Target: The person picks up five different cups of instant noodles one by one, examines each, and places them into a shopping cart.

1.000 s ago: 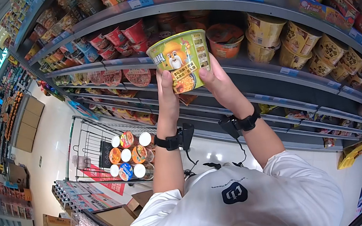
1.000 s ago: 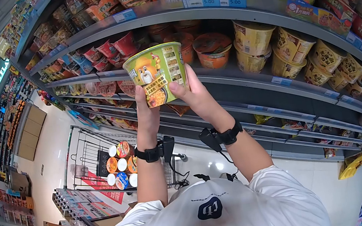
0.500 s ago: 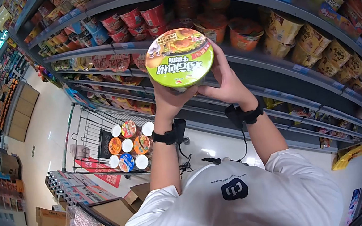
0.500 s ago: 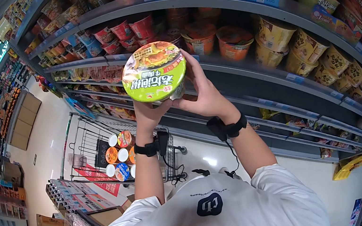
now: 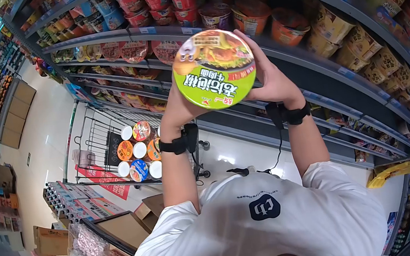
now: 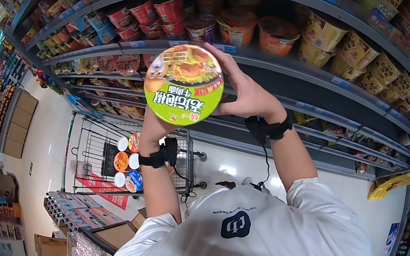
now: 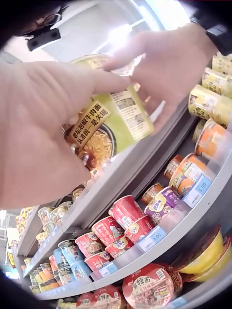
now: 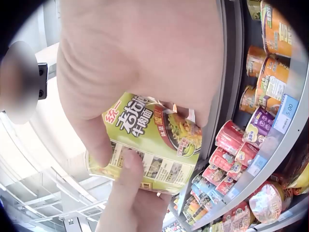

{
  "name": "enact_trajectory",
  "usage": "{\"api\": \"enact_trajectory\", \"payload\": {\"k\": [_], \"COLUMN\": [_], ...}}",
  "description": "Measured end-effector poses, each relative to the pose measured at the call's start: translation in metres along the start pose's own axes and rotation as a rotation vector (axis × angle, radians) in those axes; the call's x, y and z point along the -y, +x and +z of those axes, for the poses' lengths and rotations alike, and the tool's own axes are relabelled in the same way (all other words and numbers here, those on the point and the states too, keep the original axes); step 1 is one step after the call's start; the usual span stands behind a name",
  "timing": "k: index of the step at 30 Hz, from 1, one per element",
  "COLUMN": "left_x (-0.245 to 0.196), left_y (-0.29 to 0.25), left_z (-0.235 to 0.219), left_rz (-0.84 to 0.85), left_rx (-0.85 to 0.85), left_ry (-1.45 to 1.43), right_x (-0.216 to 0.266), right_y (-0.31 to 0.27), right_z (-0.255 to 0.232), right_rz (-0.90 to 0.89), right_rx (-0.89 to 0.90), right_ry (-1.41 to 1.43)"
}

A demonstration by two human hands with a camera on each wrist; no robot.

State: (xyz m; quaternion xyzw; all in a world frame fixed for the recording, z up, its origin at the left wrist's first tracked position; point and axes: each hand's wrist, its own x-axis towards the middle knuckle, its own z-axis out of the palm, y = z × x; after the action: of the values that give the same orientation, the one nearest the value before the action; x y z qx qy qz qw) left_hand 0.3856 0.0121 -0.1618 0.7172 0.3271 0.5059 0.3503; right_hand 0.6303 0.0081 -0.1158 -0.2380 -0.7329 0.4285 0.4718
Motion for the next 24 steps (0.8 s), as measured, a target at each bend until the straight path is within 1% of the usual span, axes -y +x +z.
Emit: {"api": "enact_trajectory", "payload": {"k": [1,3,4,5,7,8,9,11,12,13,14,15,16,17,18,19,20,21,22,23,24], "left_x": [-0.011,-0.027,-0.019,-0.014,-0.013,-0.008,0.002,-0.010,-0.003,0.007,0.018,0.025,0.017,0.006,-0.008,-0.020,-0.027,-0.029,-0.030,-0.030,-0.029], "left_y": [0.002,0.010,0.011,0.012,0.015,0.014,0.011,0.001,0.005,0.003,0.001,-0.001,-0.002,-0.003,0.000,0.004,0.006,0.010,0.015,0.018,0.019], "left_z": [-0.005,-0.011,-0.011,-0.009,-0.004,-0.003,-0.001,0.025,0.040,0.040,0.036,0.027,0.019,0.007,-0.005,-0.013,-0.016,-0.018,-0.021,-0.022,-0.021], "left_rz": [-0.002,-0.168,-0.102,-0.087,-0.018,0.099,0.098,-0.048,0.128,0.078,0.081,0.082,0.047,0.028,0.079,0.129,0.106,0.093,0.132,0.176,0.211], "left_rx": [0.002,0.297,0.294,0.289,-0.054,-0.082,0.003,0.024,-0.148,-0.128,-0.150,-0.172,-0.175,-0.085,0.025,0.138,0.202,0.204,0.228,0.252,0.188], "left_ry": [0.000,-0.030,-0.028,-0.030,-0.046,0.130,0.277,0.183,0.251,0.152,0.162,0.175,0.083,0.013,0.111,0.206,0.250,0.245,0.273,0.304,0.368], "right_x": [-0.001,-0.005,-0.011,-0.014,-0.022,-0.025,-0.023,-0.041,-0.045,-0.046,-0.039,-0.035,-0.034,-0.033,-0.032,-0.013,-0.013,-0.014,-0.017,-0.020,-0.022], "right_y": [-0.002,-0.005,-0.007,-0.008,-0.009,-0.008,-0.004,-0.002,-0.005,-0.007,-0.010,-0.012,-0.015,-0.018,-0.018,-0.015,-0.013,-0.013,-0.016,-0.019,-0.019], "right_z": [0.000,-0.001,0.001,0.003,0.013,0.022,0.036,0.056,0.058,0.060,0.055,0.050,0.044,0.036,0.024,0.019,0.020,0.023,0.027,0.031,0.034], "right_rz": [0.002,0.107,0.097,0.082,-0.032,-0.129,-0.178,-0.304,-0.304,-0.304,-0.293,-0.289,-0.254,-0.215,-0.113,-0.125,-0.117,-0.112,-0.104,-0.115,-0.129], "right_rx": [-0.002,0.113,0.083,0.031,-0.223,-0.349,-0.443,-0.534,-0.500,-0.462,-0.382,-0.380,-0.307,-0.235,-0.181,-0.105,-0.071,-0.037,-0.036,-0.089,-0.143], "right_ry": [0.001,0.021,-0.010,-0.045,-0.127,-0.204,-0.166,-0.165,-0.196,-0.227,-0.284,-0.279,-0.192,-0.104,-0.092,-0.383,-0.218,-0.055,-0.052,-0.100,-0.149]}}
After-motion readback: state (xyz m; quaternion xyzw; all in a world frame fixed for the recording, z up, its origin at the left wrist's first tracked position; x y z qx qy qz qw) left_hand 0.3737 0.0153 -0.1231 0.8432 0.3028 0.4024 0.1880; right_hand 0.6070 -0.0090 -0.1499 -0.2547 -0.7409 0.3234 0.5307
